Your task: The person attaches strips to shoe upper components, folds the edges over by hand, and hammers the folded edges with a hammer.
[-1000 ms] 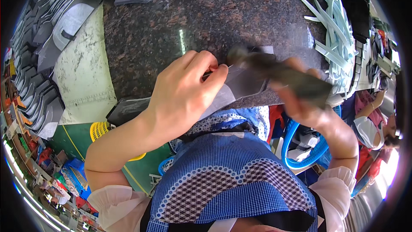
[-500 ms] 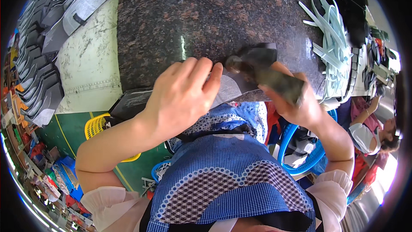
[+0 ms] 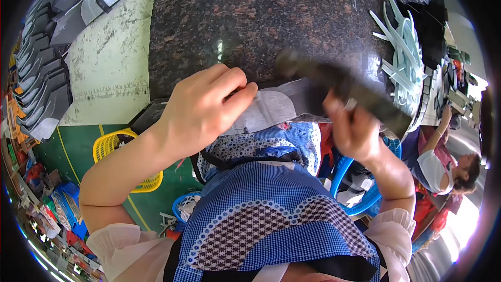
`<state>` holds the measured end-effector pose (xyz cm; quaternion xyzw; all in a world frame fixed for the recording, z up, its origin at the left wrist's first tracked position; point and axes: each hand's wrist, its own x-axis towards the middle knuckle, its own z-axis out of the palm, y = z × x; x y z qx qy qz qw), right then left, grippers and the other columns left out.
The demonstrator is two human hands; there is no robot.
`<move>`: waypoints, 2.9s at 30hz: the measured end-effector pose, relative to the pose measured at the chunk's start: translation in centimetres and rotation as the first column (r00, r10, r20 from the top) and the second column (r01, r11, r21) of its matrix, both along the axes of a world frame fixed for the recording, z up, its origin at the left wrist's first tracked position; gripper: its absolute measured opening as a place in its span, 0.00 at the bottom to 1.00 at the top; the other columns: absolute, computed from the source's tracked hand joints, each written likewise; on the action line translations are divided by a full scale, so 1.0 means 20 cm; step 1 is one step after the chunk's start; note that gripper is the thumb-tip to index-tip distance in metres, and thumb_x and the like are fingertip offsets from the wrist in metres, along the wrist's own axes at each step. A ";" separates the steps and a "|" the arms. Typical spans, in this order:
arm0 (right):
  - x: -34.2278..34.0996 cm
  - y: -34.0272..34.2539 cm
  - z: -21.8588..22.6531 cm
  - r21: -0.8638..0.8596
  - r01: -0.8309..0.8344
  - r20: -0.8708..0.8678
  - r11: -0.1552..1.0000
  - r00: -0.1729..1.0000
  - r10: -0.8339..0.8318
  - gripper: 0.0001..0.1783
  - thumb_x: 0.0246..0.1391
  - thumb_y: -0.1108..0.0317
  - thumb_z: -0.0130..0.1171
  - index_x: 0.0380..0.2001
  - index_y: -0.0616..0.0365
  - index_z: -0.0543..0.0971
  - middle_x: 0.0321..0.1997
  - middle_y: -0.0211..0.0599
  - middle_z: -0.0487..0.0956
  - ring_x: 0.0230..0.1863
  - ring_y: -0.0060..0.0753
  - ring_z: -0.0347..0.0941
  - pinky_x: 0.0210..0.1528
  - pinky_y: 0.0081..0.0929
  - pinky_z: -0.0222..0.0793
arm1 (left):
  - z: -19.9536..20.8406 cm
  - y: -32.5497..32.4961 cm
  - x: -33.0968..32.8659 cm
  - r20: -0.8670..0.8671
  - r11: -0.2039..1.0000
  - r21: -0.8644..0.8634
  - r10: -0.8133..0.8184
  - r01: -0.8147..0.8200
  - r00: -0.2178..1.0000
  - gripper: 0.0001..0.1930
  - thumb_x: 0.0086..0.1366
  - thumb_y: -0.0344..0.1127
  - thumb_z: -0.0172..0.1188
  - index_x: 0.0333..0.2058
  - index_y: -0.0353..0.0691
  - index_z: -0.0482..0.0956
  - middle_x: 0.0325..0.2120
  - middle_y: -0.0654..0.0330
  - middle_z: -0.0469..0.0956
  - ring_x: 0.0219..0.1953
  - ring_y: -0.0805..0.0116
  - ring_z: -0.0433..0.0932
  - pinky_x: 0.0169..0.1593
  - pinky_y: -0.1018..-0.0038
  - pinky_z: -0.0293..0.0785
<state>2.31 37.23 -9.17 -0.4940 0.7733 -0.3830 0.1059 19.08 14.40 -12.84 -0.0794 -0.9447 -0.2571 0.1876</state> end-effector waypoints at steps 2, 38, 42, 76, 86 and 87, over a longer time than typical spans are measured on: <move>0.01 0.02 0.01 0.297 -0.318 -0.023 0.900 0.940 0.339 0.11 0.56 0.78 0.61 0.44 0.63 0.80 0.31 0.43 0.82 0.24 0.35 0.80 0.21 0.30 0.73 | 0.00 0.01 0.02 -0.068 0.997 -0.070 0.024 -0.028 0.997 0.09 0.49 0.28 0.72 0.30 0.37 0.82 0.28 0.62 0.73 0.27 0.67 0.75 0.26 0.72 0.74; -0.10 -0.09 0.16 0.313 -0.120 0.136 0.942 0.987 0.081 0.10 0.63 0.72 0.59 0.45 0.65 0.74 0.21 0.46 0.74 0.20 0.34 0.71 0.23 0.35 0.65 | -0.02 0.06 -0.11 -0.085 0.997 -0.077 0.015 -0.021 0.996 0.09 0.54 0.27 0.69 0.35 0.35 0.83 0.27 0.63 0.72 0.27 0.69 0.74 0.30 0.69 0.74; -0.08 -0.15 0.10 0.229 -0.139 0.036 0.963 0.990 0.135 0.06 0.61 0.72 0.59 0.38 0.60 0.72 0.22 0.50 0.74 0.23 0.49 0.76 0.26 0.39 0.70 | -0.04 0.03 -0.08 -0.082 0.988 -0.140 0.062 -0.073 0.995 0.10 0.53 0.27 0.69 0.36 0.36 0.82 0.28 0.62 0.73 0.27 0.67 0.75 0.34 0.68 0.75; 0.22 -0.21 -0.01 0.122 -0.227 0.151 0.966 0.967 0.208 0.05 0.59 0.75 0.63 0.37 0.66 0.82 0.28 0.48 0.81 0.22 0.48 0.77 0.25 0.37 0.70 | -0.01 -0.12 0.26 0.235 0.914 0.367 0.088 -0.173 0.968 0.10 0.50 0.29 0.74 0.31 0.37 0.83 0.25 0.60 0.76 0.30 0.62 0.77 0.32 0.68 0.72; 0.23 -0.25 0.06 0.222 -0.305 0.219 0.926 0.941 0.258 0.12 0.53 0.81 0.60 0.43 0.65 0.79 0.34 0.46 0.79 0.32 0.44 0.81 0.31 0.30 0.74 | 0.00 0.00 0.29 -0.017 0.983 -0.051 0.176 -0.177 0.984 0.10 0.47 0.26 0.72 0.29 0.34 0.81 0.25 0.62 0.73 0.26 0.66 0.73 0.29 0.70 0.69; 0.23 -0.24 -0.01 0.069 -0.318 -0.069 0.946 0.944 0.322 0.10 0.53 0.81 0.61 0.40 0.65 0.78 0.29 0.47 0.78 0.28 0.42 0.80 0.27 0.31 0.72 | 0.02 0.00 0.29 -0.015 0.983 -0.053 0.177 -0.177 0.984 0.10 0.47 0.26 0.72 0.29 0.34 0.81 0.25 0.62 0.73 0.26 0.66 0.73 0.29 0.70 0.69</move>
